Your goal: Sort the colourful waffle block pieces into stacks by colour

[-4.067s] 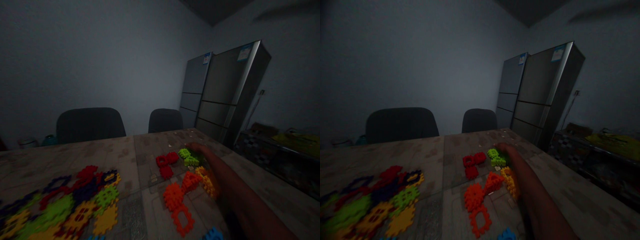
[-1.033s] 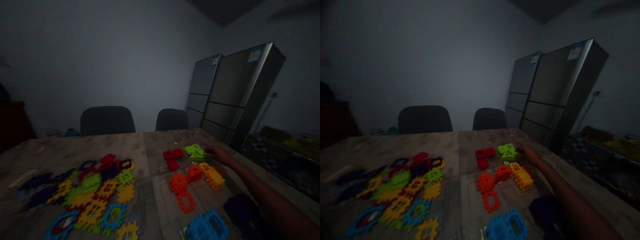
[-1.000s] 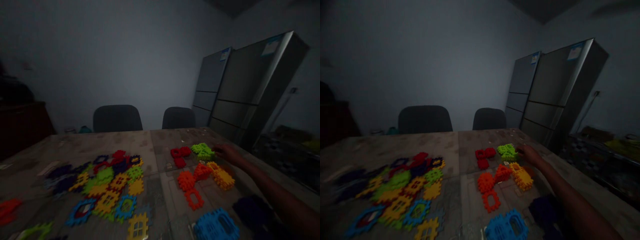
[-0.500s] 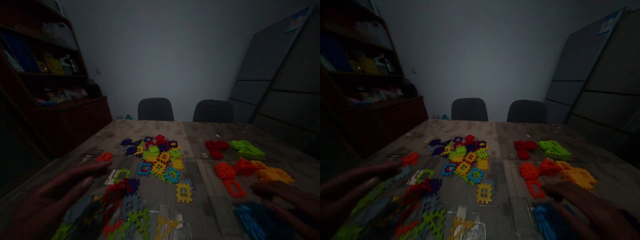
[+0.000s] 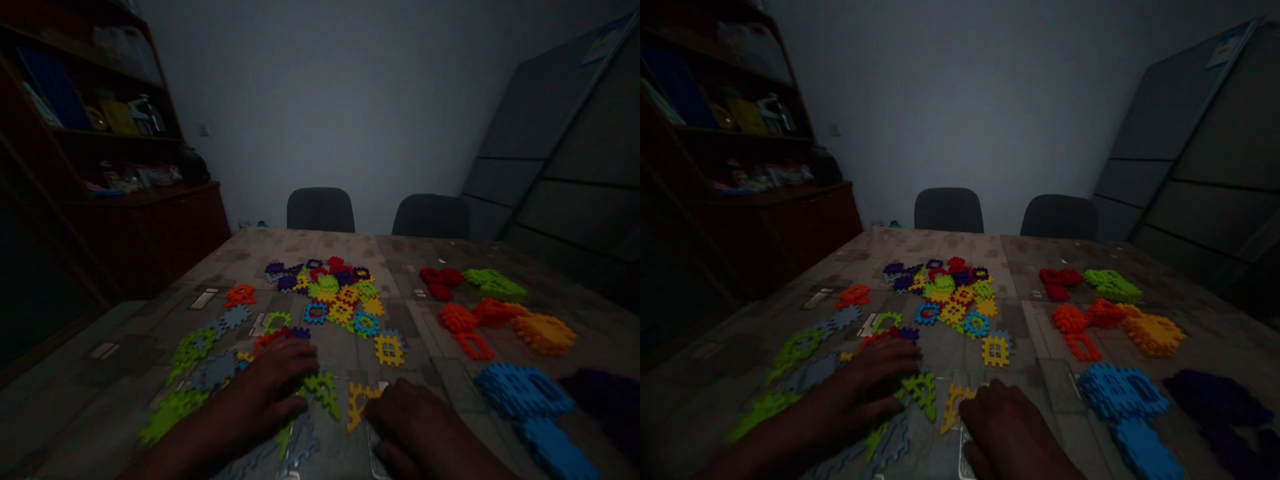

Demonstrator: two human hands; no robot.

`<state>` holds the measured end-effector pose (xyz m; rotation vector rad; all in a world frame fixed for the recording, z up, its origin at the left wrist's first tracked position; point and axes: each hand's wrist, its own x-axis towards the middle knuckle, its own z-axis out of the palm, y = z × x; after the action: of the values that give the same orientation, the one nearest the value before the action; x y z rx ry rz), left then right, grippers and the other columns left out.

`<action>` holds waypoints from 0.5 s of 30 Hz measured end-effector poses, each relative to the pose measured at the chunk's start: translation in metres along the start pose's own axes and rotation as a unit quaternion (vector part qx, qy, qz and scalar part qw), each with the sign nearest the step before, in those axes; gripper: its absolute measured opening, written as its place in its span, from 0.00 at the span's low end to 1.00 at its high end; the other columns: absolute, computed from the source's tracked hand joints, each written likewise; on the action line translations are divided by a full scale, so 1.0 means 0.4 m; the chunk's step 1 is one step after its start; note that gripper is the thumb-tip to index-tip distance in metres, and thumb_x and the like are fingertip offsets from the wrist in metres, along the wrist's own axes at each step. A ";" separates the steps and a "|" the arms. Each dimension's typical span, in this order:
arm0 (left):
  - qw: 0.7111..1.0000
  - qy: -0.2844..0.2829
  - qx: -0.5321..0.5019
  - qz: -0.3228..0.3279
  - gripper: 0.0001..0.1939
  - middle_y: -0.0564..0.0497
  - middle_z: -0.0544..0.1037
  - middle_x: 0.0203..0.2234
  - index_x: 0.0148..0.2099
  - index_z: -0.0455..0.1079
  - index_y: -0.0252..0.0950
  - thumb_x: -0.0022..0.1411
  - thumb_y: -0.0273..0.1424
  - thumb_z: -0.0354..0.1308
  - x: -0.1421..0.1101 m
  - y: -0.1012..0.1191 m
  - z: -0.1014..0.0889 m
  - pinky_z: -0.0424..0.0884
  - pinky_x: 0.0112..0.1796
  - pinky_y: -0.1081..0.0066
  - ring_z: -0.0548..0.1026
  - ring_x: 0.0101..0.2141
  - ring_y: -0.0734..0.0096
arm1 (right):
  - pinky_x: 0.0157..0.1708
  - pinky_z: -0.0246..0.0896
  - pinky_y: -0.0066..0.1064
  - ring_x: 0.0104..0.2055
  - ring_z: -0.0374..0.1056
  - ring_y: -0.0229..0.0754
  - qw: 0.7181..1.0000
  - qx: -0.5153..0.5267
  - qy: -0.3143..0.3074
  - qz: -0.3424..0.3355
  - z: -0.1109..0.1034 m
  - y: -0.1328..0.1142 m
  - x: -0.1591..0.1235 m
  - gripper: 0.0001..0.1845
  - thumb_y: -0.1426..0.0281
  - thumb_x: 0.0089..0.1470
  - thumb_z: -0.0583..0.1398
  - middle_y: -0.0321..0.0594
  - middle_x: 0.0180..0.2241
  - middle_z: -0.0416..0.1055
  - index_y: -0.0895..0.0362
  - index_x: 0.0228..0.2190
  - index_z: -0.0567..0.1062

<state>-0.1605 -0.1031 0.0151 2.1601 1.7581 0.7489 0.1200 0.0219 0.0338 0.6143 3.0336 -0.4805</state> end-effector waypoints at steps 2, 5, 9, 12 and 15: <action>1.000 0.006 0.017 0.011 0.13 0.44 0.71 0.61 0.52 0.73 0.42 0.67 0.29 0.58 -0.002 0.006 0.007 0.61 0.63 0.47 0.65 0.63 0.53 | 0.36 0.65 0.39 0.41 0.71 0.53 0.999 0.019 0.026 0.027 0.015 -0.001 0.017 0.16 0.71 0.50 0.63 0.44 0.41 0.76 0.47 0.42 0.76; 0.998 0.020 0.060 0.016 0.08 0.46 0.75 0.56 0.39 0.73 0.40 0.68 0.26 0.53 0.008 0.016 -0.013 0.51 0.65 0.42 0.68 0.60 0.54 | 0.39 0.65 0.40 0.44 0.70 0.54 0.997 0.035 0.047 0.052 0.034 0.005 0.035 0.19 0.71 0.54 0.61 0.48 0.44 0.73 0.48 0.49 0.75; 0.995 0.061 0.079 0.023 0.11 0.44 0.78 0.51 0.44 0.72 0.39 0.71 0.27 0.48 0.022 0.024 -0.057 0.57 0.62 0.46 0.72 0.54 0.56 | 0.44 0.65 0.46 0.46 0.69 0.56 0.994 0.043 0.092 0.049 0.058 0.015 0.042 0.19 0.69 0.58 0.59 0.49 0.45 0.72 0.47 0.52 0.72; 0.995 0.024 0.098 -0.014 0.10 0.46 0.79 0.40 0.40 0.72 0.38 0.70 0.30 0.49 0.019 0.049 -0.070 0.68 0.51 0.55 0.75 0.43 0.58 | 0.52 0.62 0.50 0.52 0.66 0.59 0.991 0.062 0.116 0.006 0.070 0.007 0.042 0.26 0.68 0.58 0.60 0.49 0.53 0.70 0.46 0.58 0.67; 0.991 -0.012 0.120 -0.066 0.10 0.49 0.78 0.32 0.34 0.72 0.39 0.67 0.31 0.51 -0.003 0.070 -0.050 0.70 0.41 0.63 0.75 0.34 0.61 | 0.60 0.54 0.54 0.59 0.61 0.61 0.994 0.066 0.083 -0.028 0.075 -0.012 0.051 0.36 0.65 0.57 0.63 0.50 0.61 0.64 0.46 0.64 0.61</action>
<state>-0.1482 -0.1131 0.0458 2.1587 2.0466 0.4994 0.0976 0.0166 0.0053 0.6042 3.2037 -0.6680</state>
